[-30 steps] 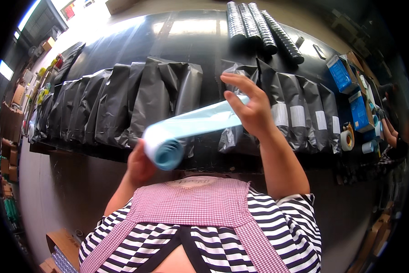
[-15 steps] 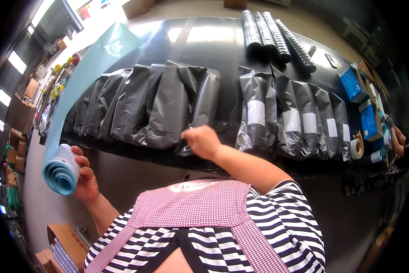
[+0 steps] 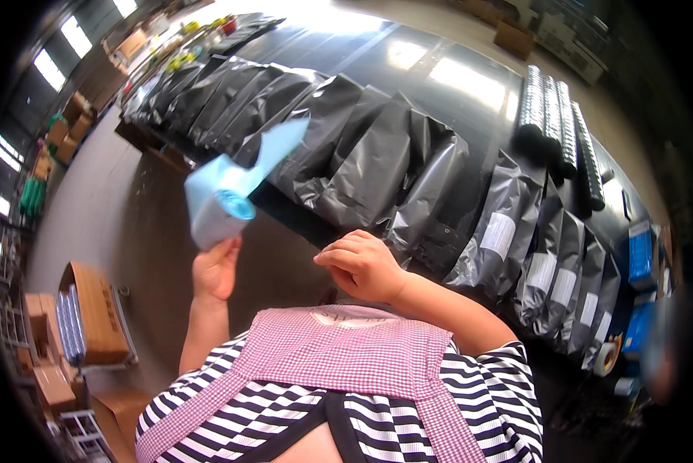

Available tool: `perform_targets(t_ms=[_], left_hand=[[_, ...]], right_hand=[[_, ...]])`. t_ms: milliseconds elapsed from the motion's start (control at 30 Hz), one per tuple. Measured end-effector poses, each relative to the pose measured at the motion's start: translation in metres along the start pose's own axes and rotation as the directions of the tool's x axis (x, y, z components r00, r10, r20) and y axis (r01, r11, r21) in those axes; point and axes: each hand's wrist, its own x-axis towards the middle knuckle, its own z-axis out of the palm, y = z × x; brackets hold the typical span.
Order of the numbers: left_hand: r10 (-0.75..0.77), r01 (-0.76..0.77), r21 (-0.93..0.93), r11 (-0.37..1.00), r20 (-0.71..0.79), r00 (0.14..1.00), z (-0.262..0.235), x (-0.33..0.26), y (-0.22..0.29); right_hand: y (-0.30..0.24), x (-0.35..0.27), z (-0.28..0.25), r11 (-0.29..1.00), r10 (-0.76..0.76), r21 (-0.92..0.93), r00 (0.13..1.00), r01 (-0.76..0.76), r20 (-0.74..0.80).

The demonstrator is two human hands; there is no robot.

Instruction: The person peels labels from a roll and applies them to several gray padded envelopes lined up on a workspace table, smoothing each label down by hand.

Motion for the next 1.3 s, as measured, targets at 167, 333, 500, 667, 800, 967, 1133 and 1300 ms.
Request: perform_targets(t_ms=[167,333,500,667,800,967,1133,1300], left_hand=[[-0.213,0.167,0.232,0.958,0.192,0.958,0.071,-0.039,-0.047],[-0.401,0.334,0.254,0.908,0.293,0.868,0.112,-0.066,-0.061],[-0.407,0.352,0.213,0.912,0.356,0.841,0.132,-0.077,-0.065],[-0.217,-0.05,0.486,0.873,0.477,0.852,0.128,-0.077,-0.07],[-0.082,-0.313,0.533,0.786,0.592,0.802,0.119,-0.065,-0.072],[-0.043,-0.382,0.554,0.74,0.605,0.795,0.115,-0.04,-0.063],[-0.041,-0.455,0.631,0.628,0.611,0.791,0.104,0.005,-0.05],[-0.164,-0.444,0.656,0.61,0.653,0.739,0.078,0.066,-0.051]], right_hand=[[-0.01,-0.013,-0.012,0.879,-0.245,-0.424,0.97,0.22,-0.004],[-0.01,-0.025,-0.018,0.925,-0.056,-0.38,0.995,0.02,-0.085],[-0.016,-0.037,-0.023,0.995,0.07,-0.05,0.946,-0.09,-0.318],[-0.018,-0.041,-0.026,0.994,0.099,-0.003,0.934,-0.106,-0.343],[-0.018,-0.034,-0.023,0.994,0.107,0.042,0.925,-0.099,-0.365],[-0.008,-0.016,-0.009,0.99,0.129,-0.007,0.91,-0.143,-0.394],[0.01,0.008,0.004,0.889,0.453,0.261,0.799,-0.375,-0.396],[0.05,0.013,-0.053,0.297,0.927,0.775,0.362,-0.558,-0.094]])
